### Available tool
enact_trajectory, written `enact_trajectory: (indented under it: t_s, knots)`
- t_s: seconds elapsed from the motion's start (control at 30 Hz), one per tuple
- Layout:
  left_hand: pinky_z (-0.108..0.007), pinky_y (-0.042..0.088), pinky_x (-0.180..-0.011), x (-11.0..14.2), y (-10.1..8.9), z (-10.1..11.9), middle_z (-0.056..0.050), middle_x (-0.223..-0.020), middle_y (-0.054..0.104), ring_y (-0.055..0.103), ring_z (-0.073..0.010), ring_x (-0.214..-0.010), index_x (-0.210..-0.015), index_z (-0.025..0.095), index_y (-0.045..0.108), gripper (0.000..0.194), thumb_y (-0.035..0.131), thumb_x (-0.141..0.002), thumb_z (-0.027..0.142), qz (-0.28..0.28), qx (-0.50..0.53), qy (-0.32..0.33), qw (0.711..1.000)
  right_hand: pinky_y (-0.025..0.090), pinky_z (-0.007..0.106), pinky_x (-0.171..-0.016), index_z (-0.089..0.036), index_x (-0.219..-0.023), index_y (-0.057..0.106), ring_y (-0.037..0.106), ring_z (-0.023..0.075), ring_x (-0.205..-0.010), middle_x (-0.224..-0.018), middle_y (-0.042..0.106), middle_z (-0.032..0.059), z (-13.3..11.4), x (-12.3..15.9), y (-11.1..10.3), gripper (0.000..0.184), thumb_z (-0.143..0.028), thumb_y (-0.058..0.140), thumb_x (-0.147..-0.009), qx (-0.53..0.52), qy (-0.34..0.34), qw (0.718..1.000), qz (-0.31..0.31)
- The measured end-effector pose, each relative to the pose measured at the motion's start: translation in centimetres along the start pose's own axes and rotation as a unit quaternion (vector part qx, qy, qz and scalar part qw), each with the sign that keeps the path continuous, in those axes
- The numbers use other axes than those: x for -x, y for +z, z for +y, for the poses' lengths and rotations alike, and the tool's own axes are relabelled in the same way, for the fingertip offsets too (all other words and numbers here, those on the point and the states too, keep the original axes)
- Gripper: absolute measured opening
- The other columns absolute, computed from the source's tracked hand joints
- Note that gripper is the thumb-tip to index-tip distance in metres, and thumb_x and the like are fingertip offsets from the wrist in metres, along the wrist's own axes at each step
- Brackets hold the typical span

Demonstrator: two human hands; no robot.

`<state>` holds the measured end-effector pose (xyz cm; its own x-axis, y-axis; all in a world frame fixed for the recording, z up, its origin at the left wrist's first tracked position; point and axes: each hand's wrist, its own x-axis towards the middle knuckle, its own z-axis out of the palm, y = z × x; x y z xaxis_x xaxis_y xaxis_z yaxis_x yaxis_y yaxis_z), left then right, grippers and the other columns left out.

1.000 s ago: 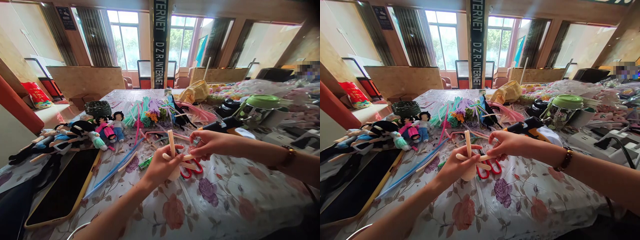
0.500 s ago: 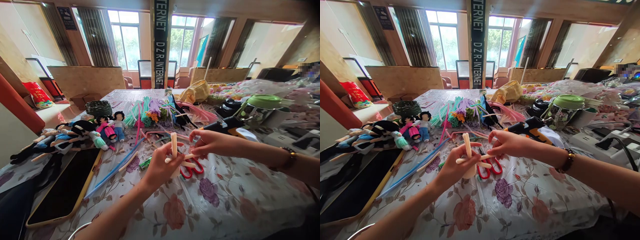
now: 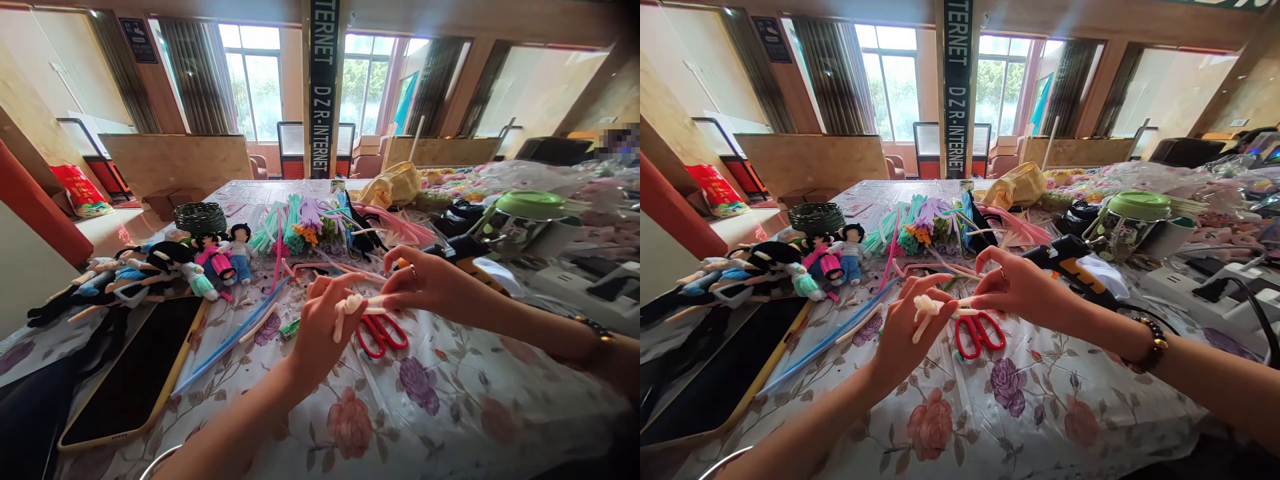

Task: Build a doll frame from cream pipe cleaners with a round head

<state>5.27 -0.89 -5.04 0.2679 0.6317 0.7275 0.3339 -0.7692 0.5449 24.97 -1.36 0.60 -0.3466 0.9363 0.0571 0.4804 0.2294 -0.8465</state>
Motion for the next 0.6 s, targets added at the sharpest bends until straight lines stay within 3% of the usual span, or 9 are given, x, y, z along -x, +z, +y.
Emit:
enact_trajectory:
  t_s: [0.13,0.3,0.43,0.6]
  knots:
    - [-0.032,0.042,-0.081,0.1,-0.1,-0.3,0.001,-0.079,0.070,0.058,-0.0164,-0.086,-0.113,0.023,0.052,0.029,0.057,-0.084,0.019,0.015,-0.033,0.038,0.999,0.046,0.023,-0.048,-0.023,-0.092,0.038,0.061,0.0140,-0.058,-0.074,0.070,0.0014,0.5,-0.5,0.7,0.044,-0.039,0.072,-0.068,-0.055,-0.015,0.998,0.023]
    - [-0.033,0.039,-0.084,0.1,-0.3,-0.5,0.002,-0.081,0.071,0.055,-0.0165,-0.088,-0.114,0.021,0.050,0.033,0.058,-0.083,0.015,0.038,-0.084,0.079,0.993,0.047,0.023,-0.046,-0.024,-0.093,0.039,0.064,0.0162,-0.060,-0.075,0.070,0.0009,0.4,-0.9,1.1,0.044,-0.038,0.073,-0.068,-0.034,-0.043,0.997,0.061]
    - [-0.033,0.041,-0.083,0.0,-0.2,-0.4,0.001,-0.080,0.071,0.058,-0.0166,-0.086,-0.113,0.021,0.050,0.034,0.060,-0.081,0.017,0.036,-0.073,0.043,0.996,0.046,0.022,-0.042,-0.025,-0.092,0.038,0.063,0.0150,-0.055,-0.075,0.071,0.0006,0.3,-1.1,1.2,0.045,-0.036,0.074,-0.067,-0.044,-0.044,0.996,0.063]
    - [-0.031,0.047,-0.073,-0.1,0.0,-0.5,-0.002,-0.077,0.069,0.064,-0.0192,-0.080,-0.109,0.021,0.052,0.028,0.058,-0.083,0.029,0.024,0.003,-0.064,0.998,0.041,0.019,-0.038,-0.024,-0.093,0.037,0.056,0.0107,-0.048,-0.071,0.070,-0.0003,0.2,-1.5,1.4,0.044,-0.034,0.072,-0.068,-0.039,-0.023,0.998,0.047]
